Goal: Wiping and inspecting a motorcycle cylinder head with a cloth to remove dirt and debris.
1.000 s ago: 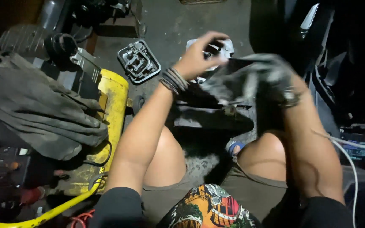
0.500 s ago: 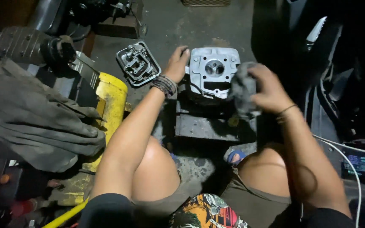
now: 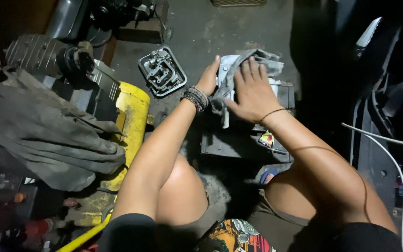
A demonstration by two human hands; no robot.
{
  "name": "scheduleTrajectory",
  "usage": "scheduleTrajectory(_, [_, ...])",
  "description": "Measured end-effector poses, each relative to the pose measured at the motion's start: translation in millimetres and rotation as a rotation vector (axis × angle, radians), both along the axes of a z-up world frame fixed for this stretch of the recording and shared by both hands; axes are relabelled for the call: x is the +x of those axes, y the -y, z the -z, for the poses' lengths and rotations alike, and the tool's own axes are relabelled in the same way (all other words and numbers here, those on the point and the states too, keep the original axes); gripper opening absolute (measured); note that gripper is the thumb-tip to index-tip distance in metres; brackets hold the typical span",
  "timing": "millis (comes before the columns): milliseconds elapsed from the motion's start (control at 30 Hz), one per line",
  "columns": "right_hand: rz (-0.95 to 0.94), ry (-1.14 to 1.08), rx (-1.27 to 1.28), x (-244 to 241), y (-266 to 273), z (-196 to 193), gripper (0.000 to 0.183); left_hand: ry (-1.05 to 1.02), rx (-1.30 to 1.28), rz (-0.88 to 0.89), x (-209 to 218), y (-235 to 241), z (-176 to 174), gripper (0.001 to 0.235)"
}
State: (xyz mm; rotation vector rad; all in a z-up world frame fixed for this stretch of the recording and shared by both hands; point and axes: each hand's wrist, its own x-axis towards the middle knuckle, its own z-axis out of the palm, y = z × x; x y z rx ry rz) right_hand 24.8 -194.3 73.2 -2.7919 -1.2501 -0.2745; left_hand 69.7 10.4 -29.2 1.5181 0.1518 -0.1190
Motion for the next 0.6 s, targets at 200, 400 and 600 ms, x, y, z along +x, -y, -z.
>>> scheduleTrajectory(200, [-0.191, -0.166, 0.041, 6.2, 1.2, -18.6, 0.081, -0.038, -0.150, 0.008, 0.4, -5.3, -0.9, 0.090])
scheduleTrajectory(400, [-0.014, -0.005, 0.024, 11.6, -19.9, -2.1, 0.091, -0.020, -0.043, 0.076, 5.3, -9.5, 1.0, 0.093])
scheduleTrajectory(600, [-0.143, -0.178, 0.089, 60.6, -5.3, 17.9, 0.080, 0.140, -0.184, 0.014, 24.9, -18.7, 52.8, 0.083])
